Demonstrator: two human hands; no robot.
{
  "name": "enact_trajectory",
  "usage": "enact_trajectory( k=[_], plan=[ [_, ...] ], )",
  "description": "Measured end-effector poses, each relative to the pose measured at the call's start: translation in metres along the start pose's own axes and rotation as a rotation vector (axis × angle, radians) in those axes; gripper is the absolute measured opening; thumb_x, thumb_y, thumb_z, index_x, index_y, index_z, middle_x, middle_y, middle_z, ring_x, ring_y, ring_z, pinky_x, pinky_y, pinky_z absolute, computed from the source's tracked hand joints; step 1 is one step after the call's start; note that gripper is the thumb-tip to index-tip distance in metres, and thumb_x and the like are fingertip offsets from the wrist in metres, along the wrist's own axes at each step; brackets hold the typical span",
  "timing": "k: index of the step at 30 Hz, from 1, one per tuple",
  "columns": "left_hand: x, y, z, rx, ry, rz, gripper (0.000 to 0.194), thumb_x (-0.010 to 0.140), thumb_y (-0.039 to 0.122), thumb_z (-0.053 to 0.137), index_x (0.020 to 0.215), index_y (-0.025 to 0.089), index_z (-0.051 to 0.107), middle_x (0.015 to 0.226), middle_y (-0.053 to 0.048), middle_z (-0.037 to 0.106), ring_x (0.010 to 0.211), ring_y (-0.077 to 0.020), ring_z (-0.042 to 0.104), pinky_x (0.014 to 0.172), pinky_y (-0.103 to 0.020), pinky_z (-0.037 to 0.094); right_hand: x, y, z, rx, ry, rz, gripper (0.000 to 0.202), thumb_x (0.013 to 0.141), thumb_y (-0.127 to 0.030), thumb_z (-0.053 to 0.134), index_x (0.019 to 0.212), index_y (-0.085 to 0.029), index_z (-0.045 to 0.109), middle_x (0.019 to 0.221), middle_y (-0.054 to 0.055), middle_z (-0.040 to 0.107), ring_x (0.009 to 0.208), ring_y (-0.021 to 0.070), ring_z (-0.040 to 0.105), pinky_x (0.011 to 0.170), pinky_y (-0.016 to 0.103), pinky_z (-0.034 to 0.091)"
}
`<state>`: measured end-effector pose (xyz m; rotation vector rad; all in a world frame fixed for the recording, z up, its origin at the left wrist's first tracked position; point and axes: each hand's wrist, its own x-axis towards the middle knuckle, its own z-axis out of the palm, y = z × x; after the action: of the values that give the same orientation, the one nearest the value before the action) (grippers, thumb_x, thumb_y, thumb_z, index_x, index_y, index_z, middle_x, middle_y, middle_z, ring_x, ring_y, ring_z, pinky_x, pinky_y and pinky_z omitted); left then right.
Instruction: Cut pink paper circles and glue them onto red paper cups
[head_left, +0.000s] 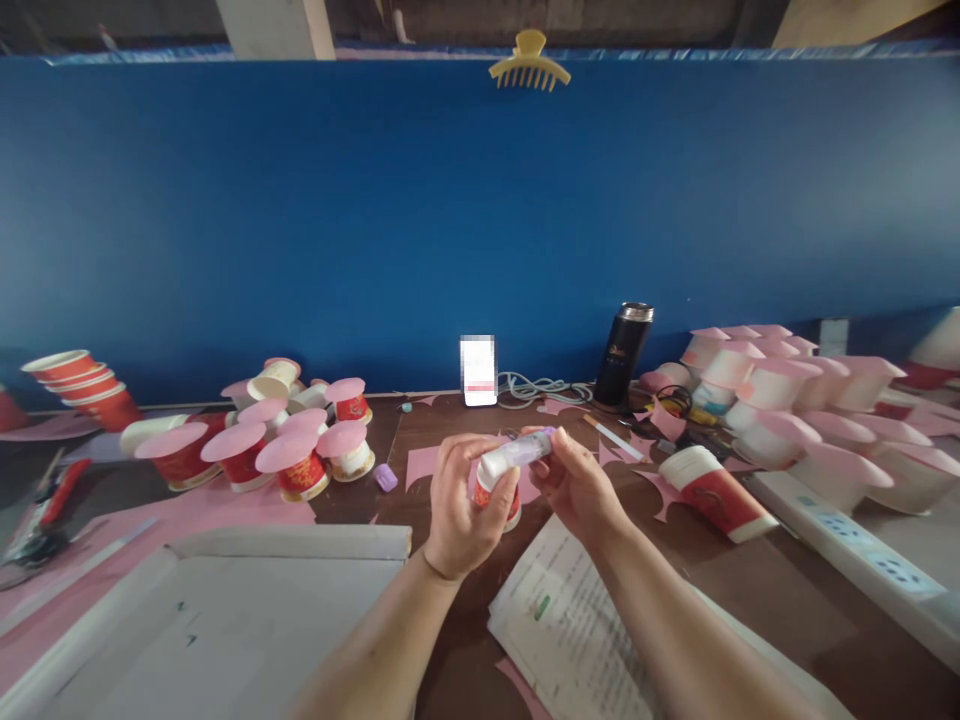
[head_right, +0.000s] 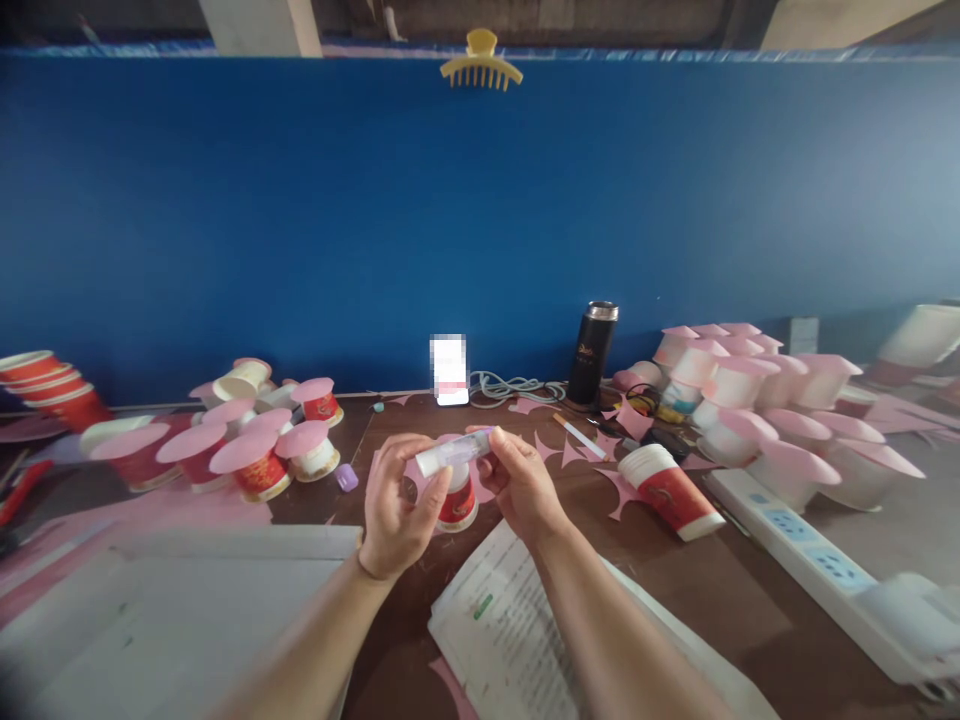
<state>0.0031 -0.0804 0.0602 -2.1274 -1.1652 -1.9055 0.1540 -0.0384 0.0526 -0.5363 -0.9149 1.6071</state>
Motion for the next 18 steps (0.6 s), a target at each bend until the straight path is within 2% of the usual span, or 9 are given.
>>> enact_trajectory(
  k=[9,12,15,17,18],
  plan=[
    [0.0,-0.001,0.0,-0.042,0.02,-0.05,0.022,0.08,0.019,0.062,0.1,0.02,0.054,0.096,-0.005,0.059,0.093,-0.0176,0.055,0.085,-0.034,0.043,0.002,0.004,0.001,0.02,0.036,-0.026,0.03,0.07,-0.045,0.075,0.069,-0.017,0.063,0.06,-0.003,0.048,0.053,0.0066,0.041,0.049,0.017,0.036],
    [-0.001,-0.003,0.002,-0.073,0.028,-0.103,0.019,0.082,0.021,0.06,0.1,0.02,0.055,0.097,-0.005,0.058,0.093,-0.0177,0.055,0.084,-0.034,0.044,-0.001,0.004,0.004,0.021,-0.03,0.001,0.031,0.071,-0.046,0.074,0.076,-0.018,0.064,0.06,-0.003,0.048,0.053,0.0072,0.041,0.047,0.018,0.034],
    [-0.003,-0.004,0.004,-0.097,-0.003,-0.126,0.017,0.084,0.025,0.058,0.1,0.021,0.055,0.098,-0.005,0.058,0.093,-0.0182,0.056,0.084,-0.035,0.045,-0.006,0.002,0.01,-0.004,-0.115,0.09,0.031,0.071,-0.039,0.075,0.091,-0.019,0.065,0.063,-0.003,0.051,0.056,0.0077,0.045,0.051,0.019,0.037],
    [-0.003,-0.007,0.005,-0.098,-0.039,-0.114,0.024,0.083,0.028,0.06,0.105,0.021,0.054,0.102,-0.006,0.057,0.098,-0.0196,0.055,0.087,-0.037,0.045,-0.009,0.0,0.013,-0.029,-0.104,0.12,0.029,0.071,-0.036,0.076,0.092,-0.019,0.066,0.064,-0.003,0.053,0.057,0.0081,0.047,0.054,0.02,0.04],
    [-0.003,-0.009,0.005,-0.089,-0.058,-0.108,0.034,0.081,0.031,0.063,0.111,0.022,0.052,0.107,-0.008,0.056,0.102,-0.021,0.054,0.089,-0.039,0.045,-0.009,-0.002,0.014,-0.038,-0.081,0.11,0.027,0.071,-0.036,0.075,0.089,-0.018,0.066,0.063,-0.002,0.053,0.056,0.0083,0.047,0.053,0.021,0.039]
  ],
)
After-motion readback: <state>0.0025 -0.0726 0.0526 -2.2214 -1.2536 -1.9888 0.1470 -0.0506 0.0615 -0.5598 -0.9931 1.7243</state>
